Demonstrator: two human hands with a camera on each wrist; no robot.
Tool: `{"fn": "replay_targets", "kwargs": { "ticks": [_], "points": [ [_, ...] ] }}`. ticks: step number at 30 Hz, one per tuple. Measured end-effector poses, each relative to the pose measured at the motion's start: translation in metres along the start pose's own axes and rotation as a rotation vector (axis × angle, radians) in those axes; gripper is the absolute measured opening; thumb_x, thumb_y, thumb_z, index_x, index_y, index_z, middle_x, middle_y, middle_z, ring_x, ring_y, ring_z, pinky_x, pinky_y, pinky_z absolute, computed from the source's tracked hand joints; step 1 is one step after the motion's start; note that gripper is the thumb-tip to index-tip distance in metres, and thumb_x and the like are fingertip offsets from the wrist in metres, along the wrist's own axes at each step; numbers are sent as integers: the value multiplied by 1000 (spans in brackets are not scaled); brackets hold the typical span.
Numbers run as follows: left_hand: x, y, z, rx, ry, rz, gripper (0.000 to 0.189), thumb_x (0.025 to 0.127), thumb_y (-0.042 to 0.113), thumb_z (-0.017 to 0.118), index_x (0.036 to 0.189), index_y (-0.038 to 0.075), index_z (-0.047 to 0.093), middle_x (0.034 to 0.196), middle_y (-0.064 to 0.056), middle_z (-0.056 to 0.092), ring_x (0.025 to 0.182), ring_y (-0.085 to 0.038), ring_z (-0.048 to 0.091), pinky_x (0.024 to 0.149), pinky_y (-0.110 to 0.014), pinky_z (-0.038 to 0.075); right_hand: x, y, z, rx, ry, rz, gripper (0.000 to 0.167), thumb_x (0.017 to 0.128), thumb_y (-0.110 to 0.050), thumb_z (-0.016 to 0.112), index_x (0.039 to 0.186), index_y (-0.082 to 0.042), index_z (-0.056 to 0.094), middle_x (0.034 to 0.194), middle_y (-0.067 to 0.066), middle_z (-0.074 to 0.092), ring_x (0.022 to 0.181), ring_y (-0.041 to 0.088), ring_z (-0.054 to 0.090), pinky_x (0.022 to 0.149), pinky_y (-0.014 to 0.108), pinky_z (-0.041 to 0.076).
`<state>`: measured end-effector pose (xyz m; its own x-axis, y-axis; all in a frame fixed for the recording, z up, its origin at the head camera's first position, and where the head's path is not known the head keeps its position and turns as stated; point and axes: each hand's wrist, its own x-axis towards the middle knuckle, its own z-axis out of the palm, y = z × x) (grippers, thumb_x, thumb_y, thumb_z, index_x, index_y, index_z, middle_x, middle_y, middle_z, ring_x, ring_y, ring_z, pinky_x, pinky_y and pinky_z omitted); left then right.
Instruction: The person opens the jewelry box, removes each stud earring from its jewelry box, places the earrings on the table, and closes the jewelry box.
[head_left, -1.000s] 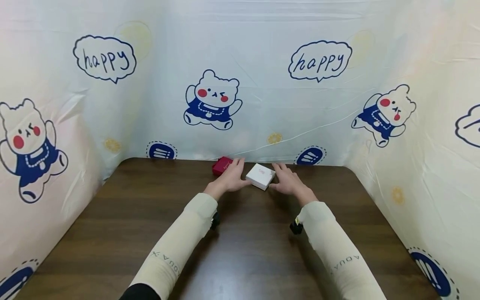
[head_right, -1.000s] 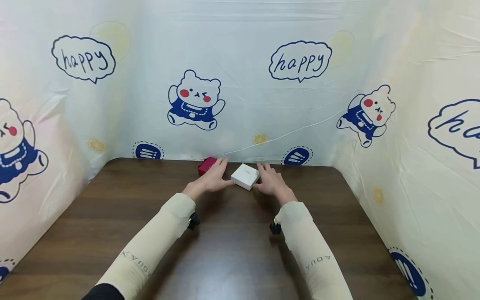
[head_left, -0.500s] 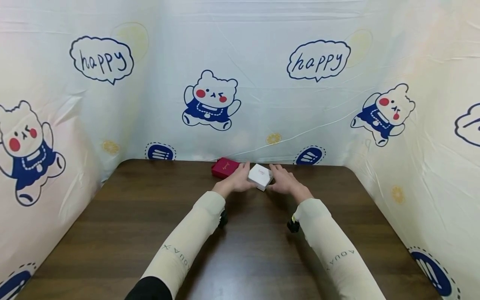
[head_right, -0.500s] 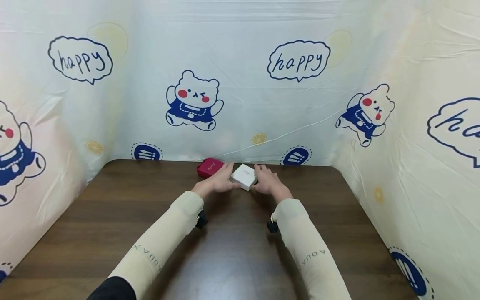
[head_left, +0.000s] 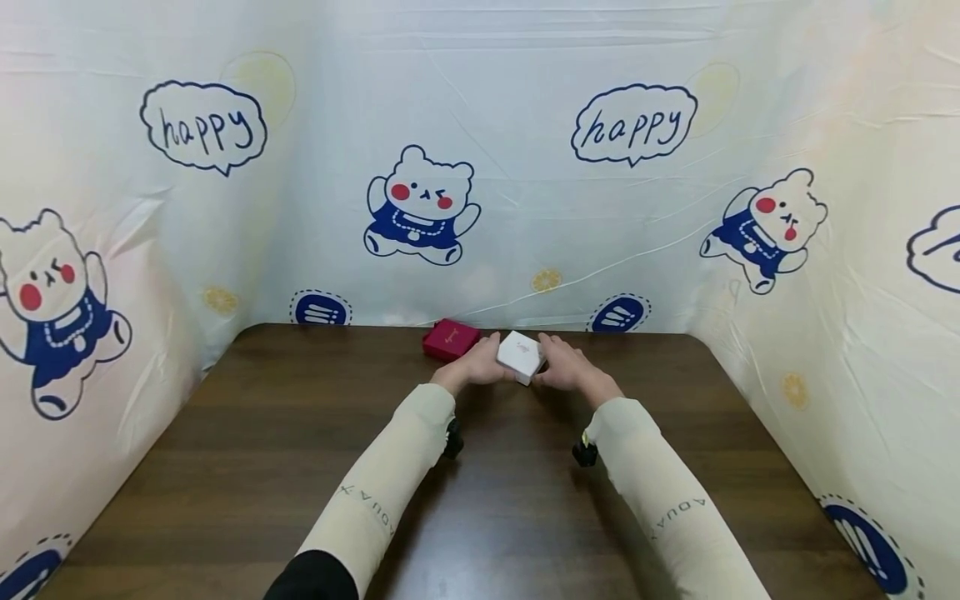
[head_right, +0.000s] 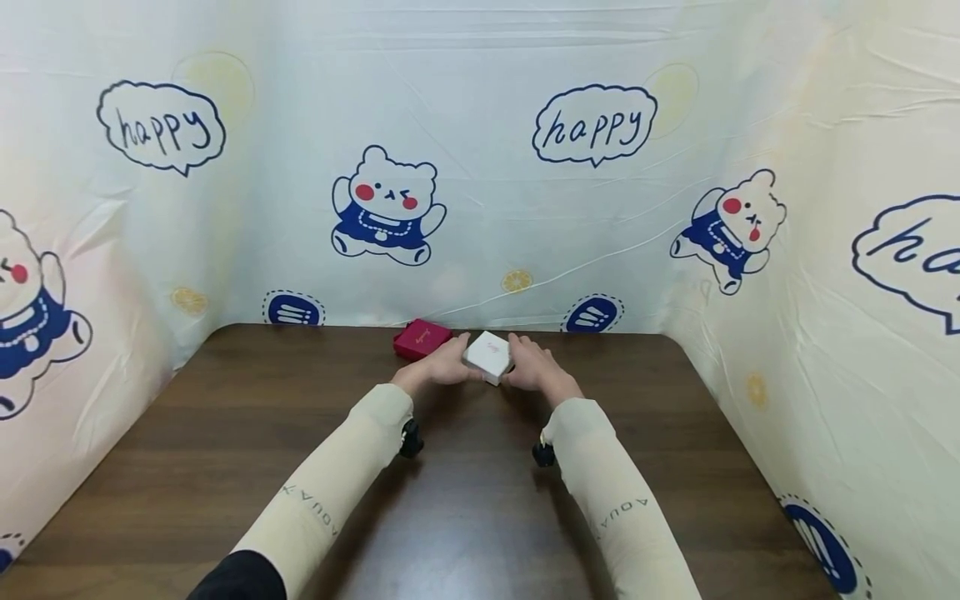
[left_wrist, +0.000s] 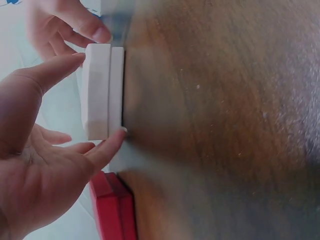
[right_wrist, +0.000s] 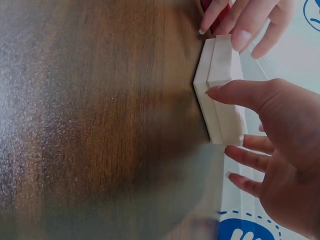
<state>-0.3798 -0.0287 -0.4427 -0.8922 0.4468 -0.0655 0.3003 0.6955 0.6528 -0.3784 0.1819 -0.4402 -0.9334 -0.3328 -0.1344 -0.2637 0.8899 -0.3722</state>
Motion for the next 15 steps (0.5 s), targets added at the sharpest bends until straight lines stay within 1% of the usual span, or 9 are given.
{"fn": "replay_targets", "kwargs": {
  "ticks": [4,6,8,10,12,14,15],
  "points": [
    [2,-3,4,11,-1,-4,83,87,26,81,147,-8,35,134,-21,54,122,-30,52,106,-43,43,1,2,2,12,15,-16,88,92,-20,75,159,6,23,159,29,31,144,39,36,118,57,27],
    [3,-5,6,19,-2,-17,80,87,25,82,145,-7,39,133,-21,55,120,-30,54,106,-43,43,2,3,3,12,29,-44,87,91,-17,76,156,10,25,154,31,35,139,39,41,116,53,32],
    [4,-8,7,31,-8,-25,74,87,24,81,142,-5,43,132,-20,57,118,-29,56,106,-42,44,3,4,4,6,42,-75,84,89,-15,77,152,13,31,146,32,41,131,38,46,111,50,38],
    [5,-11,8,36,-12,-25,68,87,23,81,140,-4,46,131,-18,59,117,-29,56,106,-42,44,3,5,5,-2,54,-102,74,87,-14,79,145,13,41,134,29,48,120,35,49,105,47,42],
    [6,-12,8,36,-12,-24,64,88,21,80,139,-3,48,130,-17,60,116,-28,56,106,-42,43,4,6,7,-11,69,-126,61,84,-13,80,132,12,52,121,24,53,111,32,50,99,46,44],
    [6,-13,8,28,-6,-21,63,88,19,80,139,-2,49,130,-17,60,116,-29,56,107,-43,43,4,7,8,-10,81,-141,49,82,-13,81,119,8,56,111,19,55,105,30,50,94,45,45],
    [6,-13,8,25,-2,-20,63,88,19,80,139,-2,49,130,-17,60,116,-29,56,107,-43,43,5,7,9,-8,87,-147,46,81,-13,81,115,6,57,108,18,55,104,30,50,93,45,45]
  ]
}}
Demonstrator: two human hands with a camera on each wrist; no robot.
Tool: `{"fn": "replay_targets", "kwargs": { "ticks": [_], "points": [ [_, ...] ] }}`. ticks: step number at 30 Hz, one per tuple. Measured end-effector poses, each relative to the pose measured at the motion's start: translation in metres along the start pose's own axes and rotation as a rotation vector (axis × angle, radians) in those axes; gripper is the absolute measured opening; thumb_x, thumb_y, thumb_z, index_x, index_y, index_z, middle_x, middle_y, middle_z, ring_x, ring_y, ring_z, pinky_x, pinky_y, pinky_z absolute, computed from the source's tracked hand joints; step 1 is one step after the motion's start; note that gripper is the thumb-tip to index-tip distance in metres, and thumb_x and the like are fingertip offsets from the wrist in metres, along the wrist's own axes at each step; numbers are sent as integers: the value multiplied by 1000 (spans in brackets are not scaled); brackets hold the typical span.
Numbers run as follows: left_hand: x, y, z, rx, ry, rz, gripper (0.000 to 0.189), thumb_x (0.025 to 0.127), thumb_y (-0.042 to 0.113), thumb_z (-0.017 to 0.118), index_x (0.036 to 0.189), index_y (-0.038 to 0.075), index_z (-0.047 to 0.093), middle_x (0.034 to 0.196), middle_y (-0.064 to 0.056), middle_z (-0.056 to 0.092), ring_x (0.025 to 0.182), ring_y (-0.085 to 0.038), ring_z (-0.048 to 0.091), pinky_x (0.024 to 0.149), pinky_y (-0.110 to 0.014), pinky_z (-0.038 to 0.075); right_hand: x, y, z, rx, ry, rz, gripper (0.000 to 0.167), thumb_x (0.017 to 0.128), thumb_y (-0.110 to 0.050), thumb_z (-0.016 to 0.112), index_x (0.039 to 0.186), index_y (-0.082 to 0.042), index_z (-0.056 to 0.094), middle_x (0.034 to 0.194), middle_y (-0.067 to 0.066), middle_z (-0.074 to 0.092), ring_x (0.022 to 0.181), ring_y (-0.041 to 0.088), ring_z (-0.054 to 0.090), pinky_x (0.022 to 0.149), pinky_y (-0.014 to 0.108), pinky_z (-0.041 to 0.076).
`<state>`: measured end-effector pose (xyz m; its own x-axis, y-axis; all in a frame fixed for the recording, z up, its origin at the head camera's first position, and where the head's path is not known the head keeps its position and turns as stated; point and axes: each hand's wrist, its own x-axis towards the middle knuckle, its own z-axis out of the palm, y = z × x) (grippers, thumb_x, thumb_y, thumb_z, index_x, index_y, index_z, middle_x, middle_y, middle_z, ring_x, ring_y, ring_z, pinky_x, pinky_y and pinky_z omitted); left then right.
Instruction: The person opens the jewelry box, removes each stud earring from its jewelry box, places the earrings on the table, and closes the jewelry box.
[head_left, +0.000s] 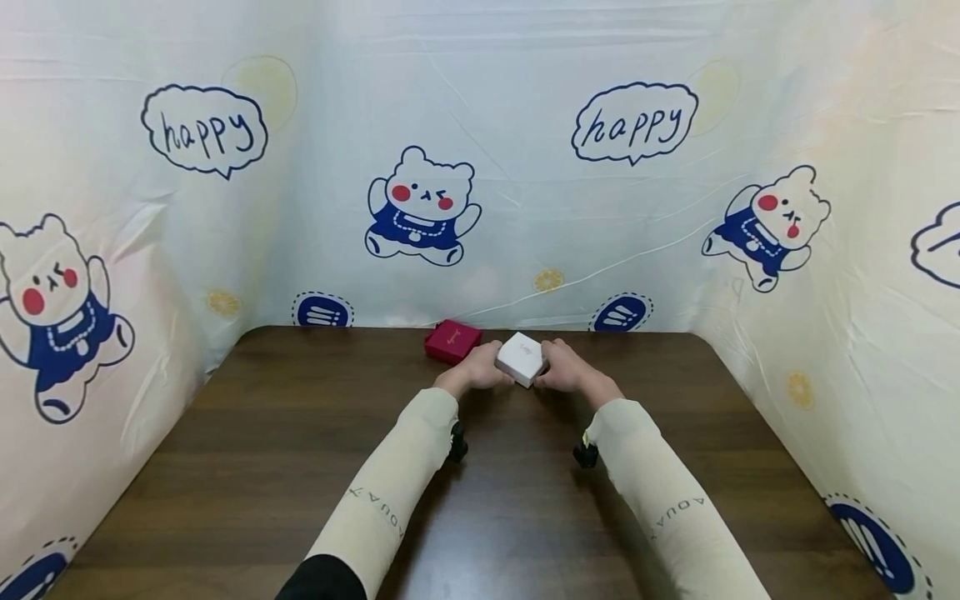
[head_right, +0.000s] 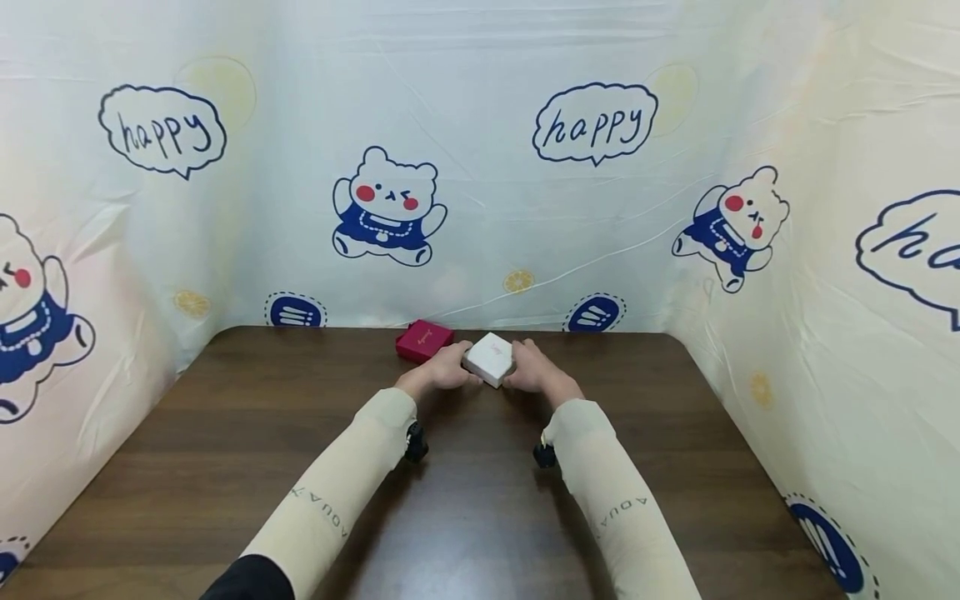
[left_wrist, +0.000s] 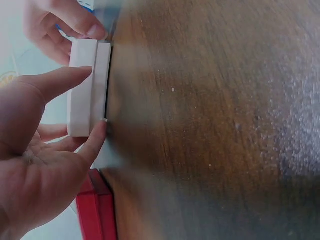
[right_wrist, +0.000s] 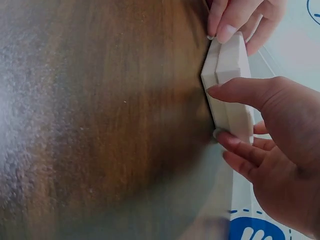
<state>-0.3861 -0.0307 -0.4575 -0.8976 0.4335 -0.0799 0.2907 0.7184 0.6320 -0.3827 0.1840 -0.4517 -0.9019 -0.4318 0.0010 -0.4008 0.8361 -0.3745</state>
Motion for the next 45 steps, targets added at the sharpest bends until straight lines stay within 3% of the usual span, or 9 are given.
{"fn": "replay_targets", "kwargs": {
  "ticks": [3,9,17,34,45],
  "points": [
    [-1,1,0,-12,10,-4,65,87,17,80,141,-2,48,132,-17,59,118,-29,55,108,-43,43,0,1,2,16,8,-3,47,80,-13,82,115,4,56,108,17,55,103,30,51,92,45,45],
    [-2,1,2,-30,55,-23,63,85,13,82,138,-3,52,131,-17,60,117,-29,56,107,-42,43,-1,1,5,34,0,21,65,83,-16,83,135,6,51,123,22,54,111,30,51,99,45,44],
    [-6,-3,5,-52,104,-50,56,85,11,82,133,-3,58,128,-16,62,114,-28,56,103,-41,45,-3,-2,6,59,-22,18,71,84,-16,81,142,7,47,131,25,51,117,33,51,103,48,43],
    [-15,1,-11,-15,135,1,59,85,16,84,135,-1,58,130,-16,62,117,-28,54,104,-42,45,-4,-9,-3,52,-11,3,76,85,-16,81,147,5,43,131,22,49,113,30,50,100,44,45],
    [-29,0,-20,41,152,84,57,83,18,86,130,-2,61,125,-15,64,115,-28,56,104,-42,45,-15,-24,-7,106,14,-22,74,85,-13,82,146,4,45,129,21,49,108,28,50,95,43,46]
  ]
}}
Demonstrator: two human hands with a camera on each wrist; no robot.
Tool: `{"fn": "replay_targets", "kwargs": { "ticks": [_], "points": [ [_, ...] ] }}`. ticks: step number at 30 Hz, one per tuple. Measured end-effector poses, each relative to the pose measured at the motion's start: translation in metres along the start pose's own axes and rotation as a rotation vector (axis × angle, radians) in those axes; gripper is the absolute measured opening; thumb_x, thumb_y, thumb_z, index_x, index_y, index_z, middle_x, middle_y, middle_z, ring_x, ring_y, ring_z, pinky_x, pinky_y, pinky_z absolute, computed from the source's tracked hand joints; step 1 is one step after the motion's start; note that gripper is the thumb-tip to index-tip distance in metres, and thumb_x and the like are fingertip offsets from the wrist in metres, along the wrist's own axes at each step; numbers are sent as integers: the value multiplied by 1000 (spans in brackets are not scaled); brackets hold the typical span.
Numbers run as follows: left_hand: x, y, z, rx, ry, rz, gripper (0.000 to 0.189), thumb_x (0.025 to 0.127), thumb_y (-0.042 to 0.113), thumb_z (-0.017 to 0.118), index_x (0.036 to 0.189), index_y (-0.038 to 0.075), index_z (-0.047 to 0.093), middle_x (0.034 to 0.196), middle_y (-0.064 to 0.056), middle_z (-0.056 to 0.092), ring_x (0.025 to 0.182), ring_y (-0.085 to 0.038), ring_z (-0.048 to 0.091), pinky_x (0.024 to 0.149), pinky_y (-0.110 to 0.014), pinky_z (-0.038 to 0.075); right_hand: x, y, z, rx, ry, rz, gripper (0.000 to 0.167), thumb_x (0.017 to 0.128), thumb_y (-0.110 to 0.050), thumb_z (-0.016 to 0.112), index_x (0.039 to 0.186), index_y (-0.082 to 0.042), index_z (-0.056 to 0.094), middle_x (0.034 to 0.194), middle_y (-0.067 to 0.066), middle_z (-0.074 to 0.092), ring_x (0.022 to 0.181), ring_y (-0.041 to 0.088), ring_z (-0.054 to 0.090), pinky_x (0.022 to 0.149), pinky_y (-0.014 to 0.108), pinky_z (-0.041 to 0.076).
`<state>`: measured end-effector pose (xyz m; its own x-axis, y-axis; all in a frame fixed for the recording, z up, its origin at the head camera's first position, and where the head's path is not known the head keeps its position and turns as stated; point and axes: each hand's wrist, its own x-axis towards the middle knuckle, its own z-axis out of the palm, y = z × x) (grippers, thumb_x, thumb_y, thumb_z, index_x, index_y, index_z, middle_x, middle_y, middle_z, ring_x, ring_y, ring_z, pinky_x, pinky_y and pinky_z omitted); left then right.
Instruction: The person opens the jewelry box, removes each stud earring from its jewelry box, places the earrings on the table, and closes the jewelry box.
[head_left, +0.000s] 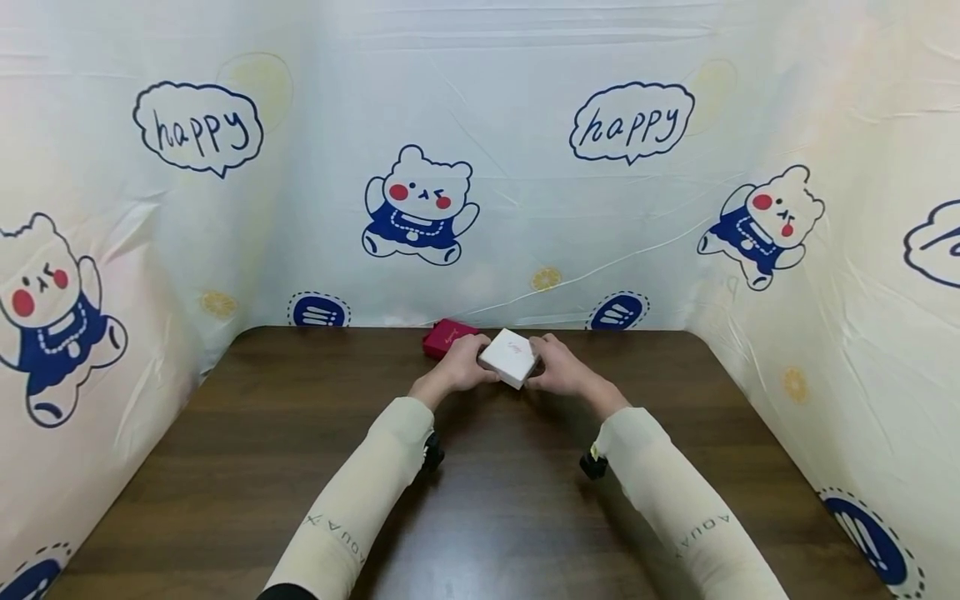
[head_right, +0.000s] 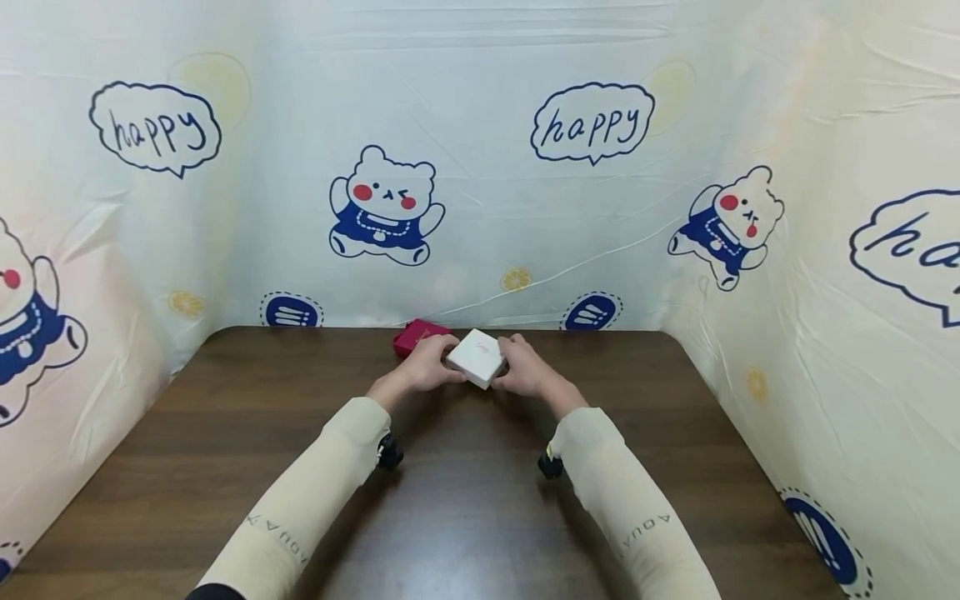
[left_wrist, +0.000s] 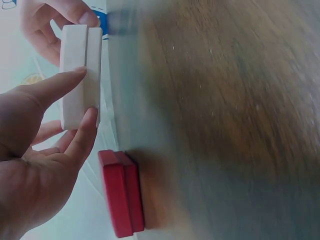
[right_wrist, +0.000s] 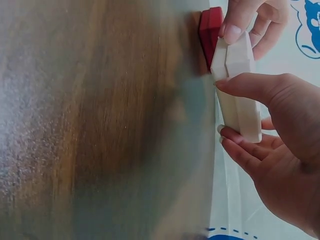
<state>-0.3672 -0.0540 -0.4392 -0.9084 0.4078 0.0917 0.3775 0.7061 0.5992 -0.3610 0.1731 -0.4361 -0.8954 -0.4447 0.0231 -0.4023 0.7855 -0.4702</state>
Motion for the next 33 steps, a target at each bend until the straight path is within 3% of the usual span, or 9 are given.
{"fn": "replay_targets", "kwargs": {
  "ticks": [6,13,17,21,24,33],
  "points": [
    [-11,0,-9,7,-2,22,53,83,19,87,126,0,62,122,-14,64,115,-31,56,102,-43,44,-6,-11,-1,19,9,-11,76,84,-13,82,147,3,43,128,20,48,106,27,51,93,42,47],
    [-25,1,-18,41,32,86,53,81,20,89,120,-2,62,114,-14,66,103,-27,57,94,-42,46,-14,-24,3,64,33,-35,73,83,-10,83,145,2,46,128,19,48,105,26,54,90,39,51],
    [-35,1,-21,36,55,100,53,80,20,90,120,-1,62,114,-14,66,107,-28,57,104,-45,43,-18,-30,5,92,50,-65,77,82,-7,84,147,4,44,130,21,48,106,26,55,93,40,53],
    [-44,1,-23,38,72,109,54,80,20,90,120,-2,62,115,-14,66,109,-30,57,105,-47,43,-21,-35,8,119,55,-96,78,81,-5,84,147,6,43,129,23,48,103,27,57,94,42,54],
    [-51,2,-24,45,86,112,54,79,20,90,120,-2,61,114,-14,65,105,-29,57,96,-45,47,-24,-39,8,135,48,-103,80,81,-4,84,148,7,42,129,24,47,104,28,58,94,43,54],
    [-71,3,-27,60,85,132,51,80,18,90,118,-1,62,110,-13,64,98,-24,56,85,-36,51,-33,-48,10,162,29,-129,77,80,-2,84,145,7,44,128,22,47,107,28,57,94,39,55]
  ]
}}
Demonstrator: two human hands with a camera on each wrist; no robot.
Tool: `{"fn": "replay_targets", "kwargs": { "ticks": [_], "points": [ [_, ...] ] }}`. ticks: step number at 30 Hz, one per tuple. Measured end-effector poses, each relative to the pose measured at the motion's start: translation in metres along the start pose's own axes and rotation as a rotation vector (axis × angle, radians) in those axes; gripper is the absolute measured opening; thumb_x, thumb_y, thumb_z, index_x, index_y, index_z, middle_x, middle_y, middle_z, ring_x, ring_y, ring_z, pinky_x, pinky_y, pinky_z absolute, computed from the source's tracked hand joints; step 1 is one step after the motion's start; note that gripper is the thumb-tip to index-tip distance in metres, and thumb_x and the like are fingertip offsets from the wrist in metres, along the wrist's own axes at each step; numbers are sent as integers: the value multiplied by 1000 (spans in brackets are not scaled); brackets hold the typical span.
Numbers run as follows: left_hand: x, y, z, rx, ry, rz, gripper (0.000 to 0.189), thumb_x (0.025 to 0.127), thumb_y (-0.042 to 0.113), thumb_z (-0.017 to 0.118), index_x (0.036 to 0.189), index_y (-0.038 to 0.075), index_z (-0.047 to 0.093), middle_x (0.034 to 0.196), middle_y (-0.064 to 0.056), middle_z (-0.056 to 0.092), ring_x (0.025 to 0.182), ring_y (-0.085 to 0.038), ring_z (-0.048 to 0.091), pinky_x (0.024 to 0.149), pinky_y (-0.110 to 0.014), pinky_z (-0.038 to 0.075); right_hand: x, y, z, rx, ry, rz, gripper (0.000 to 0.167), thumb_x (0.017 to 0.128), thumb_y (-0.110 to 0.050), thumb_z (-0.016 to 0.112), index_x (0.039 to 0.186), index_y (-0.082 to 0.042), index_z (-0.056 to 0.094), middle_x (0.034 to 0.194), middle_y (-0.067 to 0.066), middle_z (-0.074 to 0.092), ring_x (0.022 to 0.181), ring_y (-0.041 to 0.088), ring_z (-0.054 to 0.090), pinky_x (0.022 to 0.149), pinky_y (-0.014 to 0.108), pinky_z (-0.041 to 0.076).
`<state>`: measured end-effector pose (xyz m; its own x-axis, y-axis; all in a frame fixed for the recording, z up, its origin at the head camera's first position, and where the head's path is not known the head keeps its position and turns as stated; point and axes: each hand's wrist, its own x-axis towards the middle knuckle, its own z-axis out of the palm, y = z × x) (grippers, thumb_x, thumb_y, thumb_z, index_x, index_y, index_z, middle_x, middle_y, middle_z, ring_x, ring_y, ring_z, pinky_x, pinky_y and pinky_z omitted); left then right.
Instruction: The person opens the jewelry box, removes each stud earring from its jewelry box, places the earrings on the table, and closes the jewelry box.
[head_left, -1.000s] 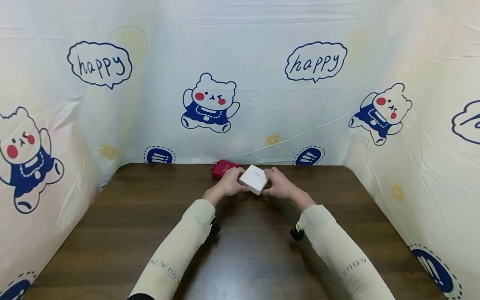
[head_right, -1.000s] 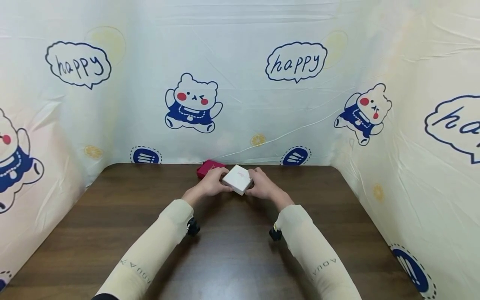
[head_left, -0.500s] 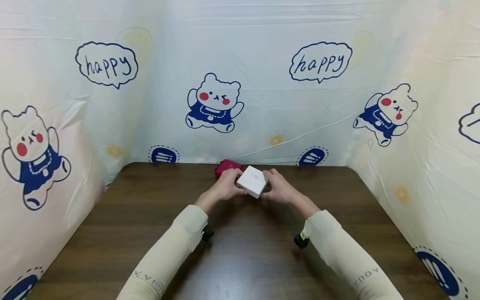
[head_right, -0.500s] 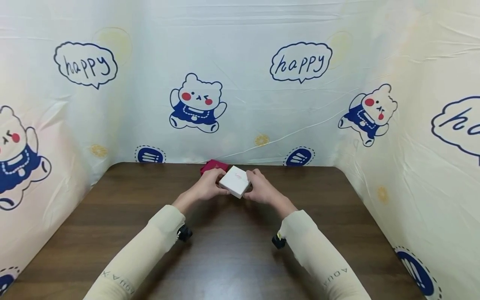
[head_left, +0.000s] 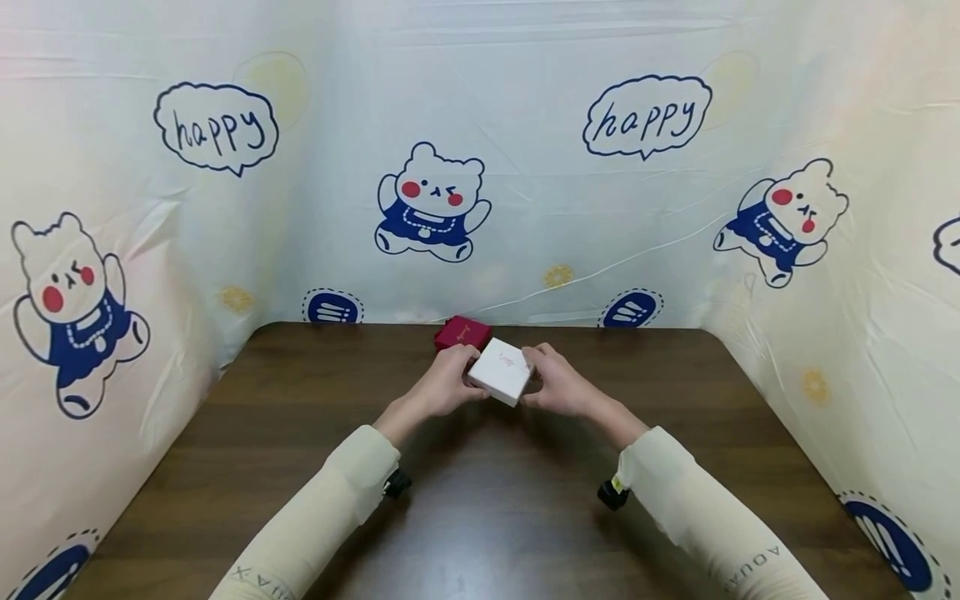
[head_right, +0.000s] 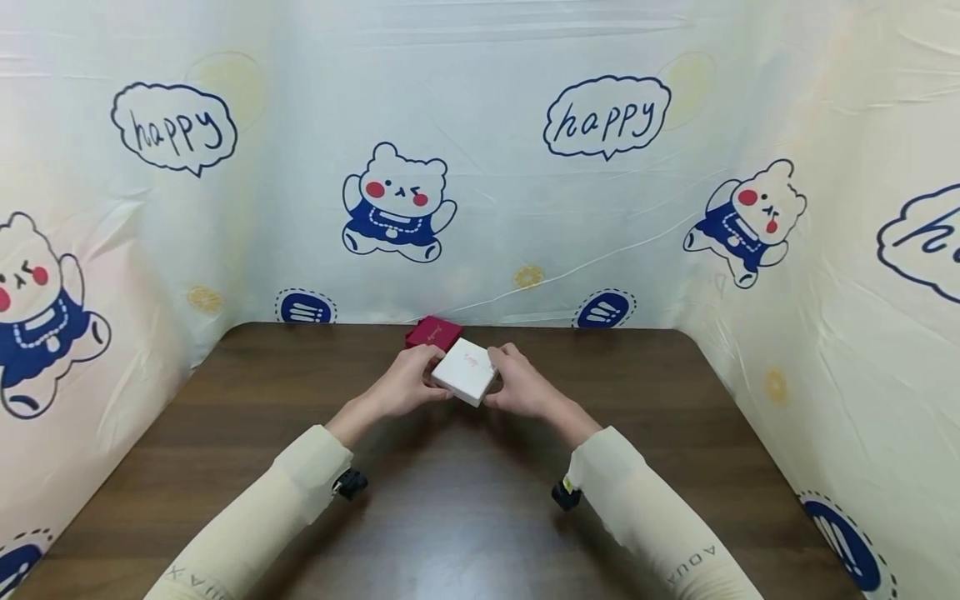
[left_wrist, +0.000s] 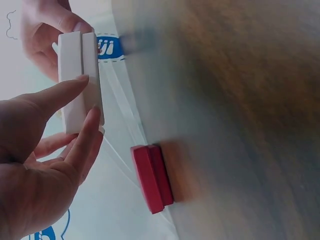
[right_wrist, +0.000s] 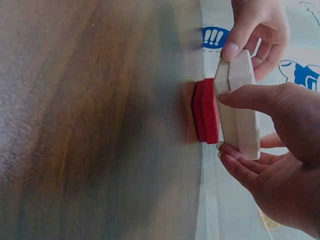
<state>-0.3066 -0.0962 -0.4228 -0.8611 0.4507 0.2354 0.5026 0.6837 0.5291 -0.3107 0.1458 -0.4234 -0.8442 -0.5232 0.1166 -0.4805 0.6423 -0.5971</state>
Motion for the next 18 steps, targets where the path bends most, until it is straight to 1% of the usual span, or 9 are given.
{"fn": "replay_targets", "kwargs": {
  "ticks": [5,10,14,18],
  "points": [
    [-10,-1,0,1,-5,4,49,79,17,90,115,0,62,108,-12,64,96,-24,57,83,-34,51,-2,-3,5,3,-17,-20,75,79,0,83,143,7,45,127,22,49,105,27,58,92,37,55],
    [-18,-4,3,-13,-13,1,48,78,15,91,113,0,62,105,-11,65,94,-24,62,81,-34,53,-5,-7,9,-8,-50,-25,77,79,0,83,145,7,45,129,21,50,104,25,59,91,37,55],
    [-23,-6,6,-47,-46,-31,47,76,15,92,109,1,62,99,-8,67,90,-21,65,77,-32,55,-6,-7,12,-30,-94,-25,79,79,-1,84,147,6,44,131,20,50,107,25,57,92,38,54],
    [-26,-5,7,-80,-71,-68,49,74,16,94,107,1,62,94,-7,67,84,-18,65,74,-31,54,-5,-6,15,-62,-126,-22,79,79,-2,84,147,4,45,133,18,50,108,24,55,93,38,53]
  ]
}}
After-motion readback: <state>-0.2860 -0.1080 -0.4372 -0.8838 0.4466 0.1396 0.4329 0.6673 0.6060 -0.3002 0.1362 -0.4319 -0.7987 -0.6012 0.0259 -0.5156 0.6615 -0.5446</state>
